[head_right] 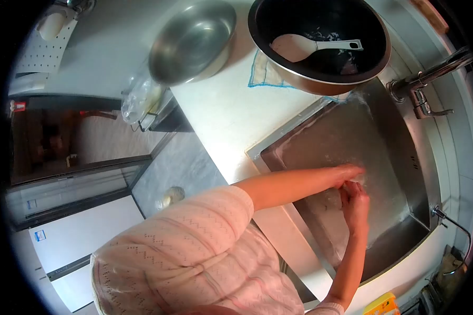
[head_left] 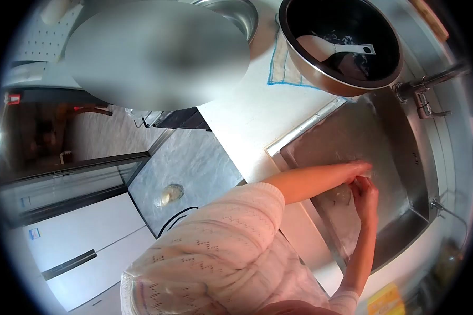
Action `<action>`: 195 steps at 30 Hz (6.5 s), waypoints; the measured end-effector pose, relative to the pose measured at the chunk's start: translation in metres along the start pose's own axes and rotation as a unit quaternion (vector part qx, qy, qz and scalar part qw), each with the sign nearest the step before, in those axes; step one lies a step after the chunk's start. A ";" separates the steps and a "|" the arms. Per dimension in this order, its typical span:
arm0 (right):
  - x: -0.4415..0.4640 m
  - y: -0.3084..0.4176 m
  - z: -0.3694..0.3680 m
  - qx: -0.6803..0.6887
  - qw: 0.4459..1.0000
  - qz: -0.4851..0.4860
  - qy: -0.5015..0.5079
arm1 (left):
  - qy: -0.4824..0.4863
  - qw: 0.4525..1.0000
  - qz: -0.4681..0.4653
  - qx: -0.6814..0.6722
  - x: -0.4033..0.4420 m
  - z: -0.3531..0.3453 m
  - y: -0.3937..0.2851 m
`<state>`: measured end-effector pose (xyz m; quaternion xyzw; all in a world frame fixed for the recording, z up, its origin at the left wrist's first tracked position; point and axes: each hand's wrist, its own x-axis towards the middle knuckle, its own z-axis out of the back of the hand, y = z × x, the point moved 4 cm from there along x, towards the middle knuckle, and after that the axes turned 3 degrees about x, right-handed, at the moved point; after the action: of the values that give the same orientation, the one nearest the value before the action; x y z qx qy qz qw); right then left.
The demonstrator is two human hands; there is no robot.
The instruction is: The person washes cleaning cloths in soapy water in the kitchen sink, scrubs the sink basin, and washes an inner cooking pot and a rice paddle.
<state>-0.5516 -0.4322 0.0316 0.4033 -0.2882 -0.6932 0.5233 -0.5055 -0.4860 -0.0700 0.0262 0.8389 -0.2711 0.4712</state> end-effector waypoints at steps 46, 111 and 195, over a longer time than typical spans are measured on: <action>-0.065 -0.089 -0.006 0.325 0.869 -0.170 -0.331 | -0.007 0.827 -0.193 0.528 -0.109 -0.046 -0.032; -0.025 0.411 -0.369 0.355 0.913 0.098 0.176 | -0.540 0.480 -0.691 0.036 -0.834 0.460 -0.015; -0.611 -0.095 0.618 -0.540 0.508 -0.552 -0.381 | 0.019 0.344 -0.628 0.698 -0.006 -0.445 0.119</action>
<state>-1.0529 0.1663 0.4256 -0.1823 0.2513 -0.9505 -0.0089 -0.8119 -0.1696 0.0652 -0.1843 0.1246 -0.9740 -0.0425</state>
